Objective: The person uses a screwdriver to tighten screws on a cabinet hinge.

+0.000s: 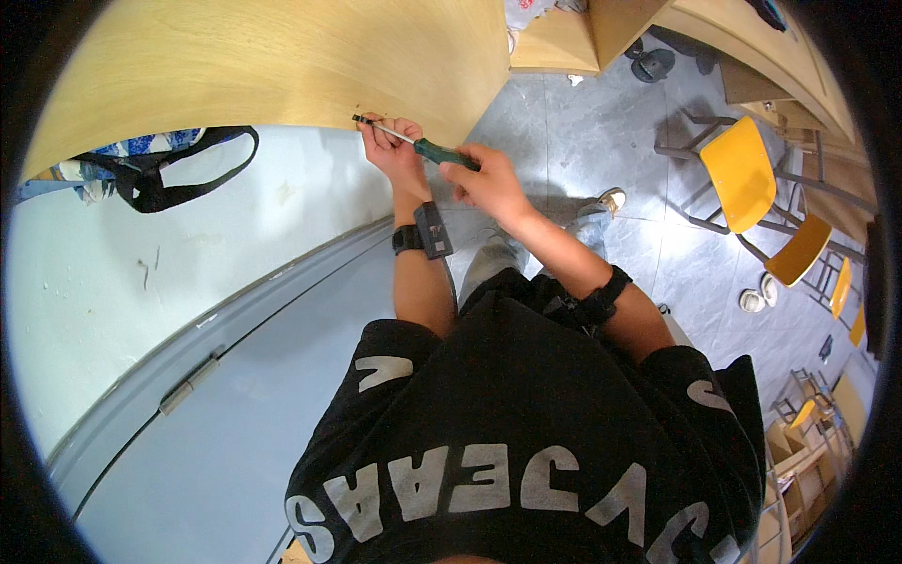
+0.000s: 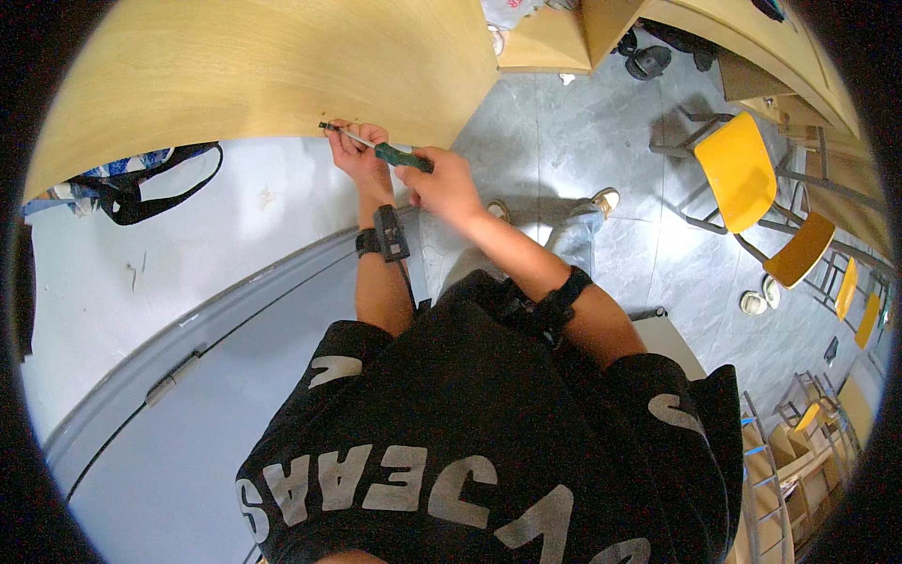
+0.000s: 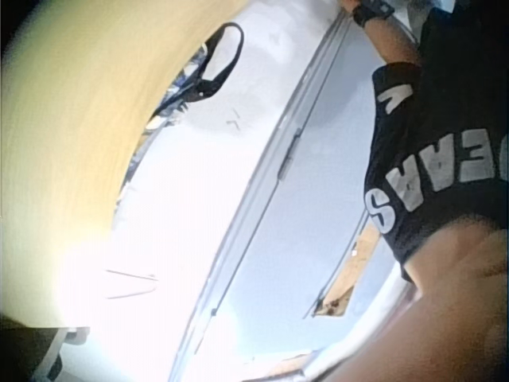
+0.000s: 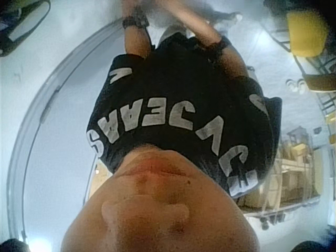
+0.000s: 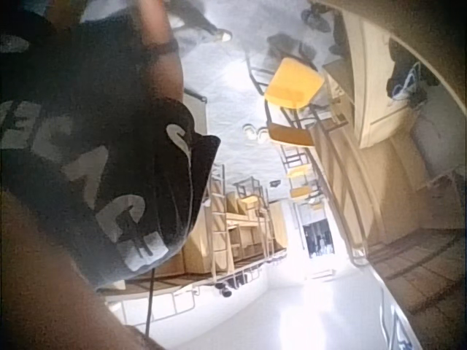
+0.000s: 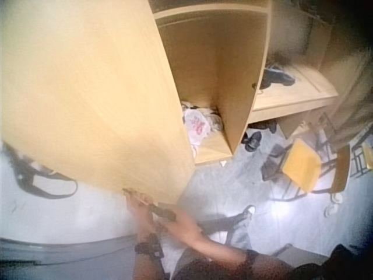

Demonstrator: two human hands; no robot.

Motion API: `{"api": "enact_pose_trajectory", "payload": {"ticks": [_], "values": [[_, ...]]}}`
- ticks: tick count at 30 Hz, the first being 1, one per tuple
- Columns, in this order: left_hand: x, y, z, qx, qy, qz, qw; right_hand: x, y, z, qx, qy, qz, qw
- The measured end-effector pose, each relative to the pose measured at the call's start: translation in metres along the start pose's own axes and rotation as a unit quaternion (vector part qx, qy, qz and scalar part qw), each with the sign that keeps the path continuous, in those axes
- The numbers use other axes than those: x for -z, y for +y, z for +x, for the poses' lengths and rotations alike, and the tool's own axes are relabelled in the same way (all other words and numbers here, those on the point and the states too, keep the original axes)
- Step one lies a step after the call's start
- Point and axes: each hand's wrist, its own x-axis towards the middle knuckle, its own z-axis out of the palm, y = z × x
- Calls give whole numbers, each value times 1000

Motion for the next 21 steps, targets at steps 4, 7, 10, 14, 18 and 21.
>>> {"api": "enact_pose_trajectory", "payload": {"ticks": [4, 7, 10, 14, 18, 21], "values": [[3, 2, 1, -20, -9, 24, 999, 8, -4, 9, -180, -42, 212, 960], [2, 2, 2, -5, -9, -30, 999, 12, 1, 14, -212, -106, 296, 925], [-6, -6, 0, -17, 1, -15, 1000, 10, 15, 19, -217, -69, 294, 928], [-1, 3, 3, -18, 22, -16, 999, -4, 23, 19, 164, 54, -188, 967], [-1, 4, 3, 15, 2, -47, 999, -2, 18, 13, 228, 41, -243, 942], [-6, 1, 3, 31, 4, -66, 997, 5, 8, 10, -42, -89, -5, 995]]}}
